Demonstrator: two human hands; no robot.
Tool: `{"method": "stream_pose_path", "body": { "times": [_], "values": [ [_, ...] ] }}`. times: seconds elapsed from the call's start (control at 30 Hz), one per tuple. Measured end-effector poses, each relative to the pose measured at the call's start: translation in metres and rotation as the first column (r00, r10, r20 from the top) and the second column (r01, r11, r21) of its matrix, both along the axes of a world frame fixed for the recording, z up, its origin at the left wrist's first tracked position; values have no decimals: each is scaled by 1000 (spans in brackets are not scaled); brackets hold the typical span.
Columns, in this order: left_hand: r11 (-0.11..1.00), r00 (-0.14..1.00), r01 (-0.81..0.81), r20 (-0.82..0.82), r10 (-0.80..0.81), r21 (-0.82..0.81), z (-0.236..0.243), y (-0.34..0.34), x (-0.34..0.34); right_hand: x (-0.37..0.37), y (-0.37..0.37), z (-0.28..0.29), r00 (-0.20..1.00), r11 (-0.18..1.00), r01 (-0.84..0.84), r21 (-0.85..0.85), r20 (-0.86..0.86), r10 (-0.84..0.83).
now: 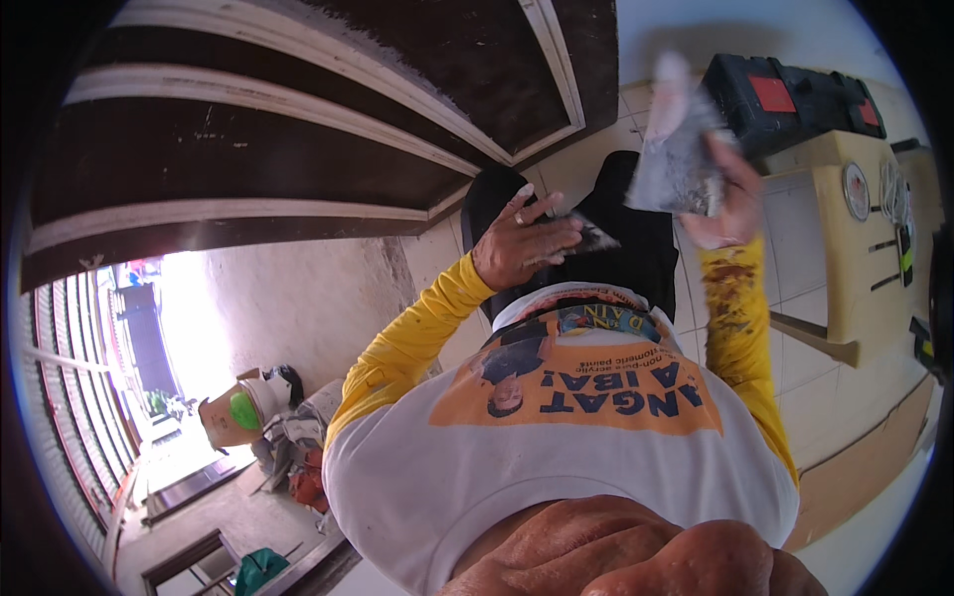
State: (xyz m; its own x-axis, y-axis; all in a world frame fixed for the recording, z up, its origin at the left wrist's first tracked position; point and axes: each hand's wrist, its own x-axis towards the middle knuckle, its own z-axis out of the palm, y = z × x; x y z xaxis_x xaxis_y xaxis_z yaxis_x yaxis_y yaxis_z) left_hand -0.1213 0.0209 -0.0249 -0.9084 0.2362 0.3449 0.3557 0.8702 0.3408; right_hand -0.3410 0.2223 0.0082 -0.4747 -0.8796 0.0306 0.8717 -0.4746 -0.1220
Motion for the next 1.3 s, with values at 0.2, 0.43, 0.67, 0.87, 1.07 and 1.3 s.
{"method": "stream_pose_path", "body": {
  "times": [0.2,0.43,0.67,0.87,1.07,1.3],
  "values": [
    [-275,944,-307,328,35,911,13,7,-9,23,-4,40,-169,893,443,-80,-986,-4],
    [-691,982,-80,176,69,718,17,11,-15,6,-21,-20,-669,858,483,-177,-707,230],
    [217,782,-1,-134,608,976,20,9,-36,76,-39,4,-239,672,733,-103,-965,112],
    [291,761,-18,-176,624,956,10,19,-40,84,-46,9,-370,719,681,-139,-912,174],
    [281,775,9,-184,604,960,12,19,-40,69,-47,8,-319,766,636,-95,-936,149],
    [287,772,-23,-166,614,958,12,21,-37,57,-47,16,-320,777,625,-81,-934,160]
  ]
}}
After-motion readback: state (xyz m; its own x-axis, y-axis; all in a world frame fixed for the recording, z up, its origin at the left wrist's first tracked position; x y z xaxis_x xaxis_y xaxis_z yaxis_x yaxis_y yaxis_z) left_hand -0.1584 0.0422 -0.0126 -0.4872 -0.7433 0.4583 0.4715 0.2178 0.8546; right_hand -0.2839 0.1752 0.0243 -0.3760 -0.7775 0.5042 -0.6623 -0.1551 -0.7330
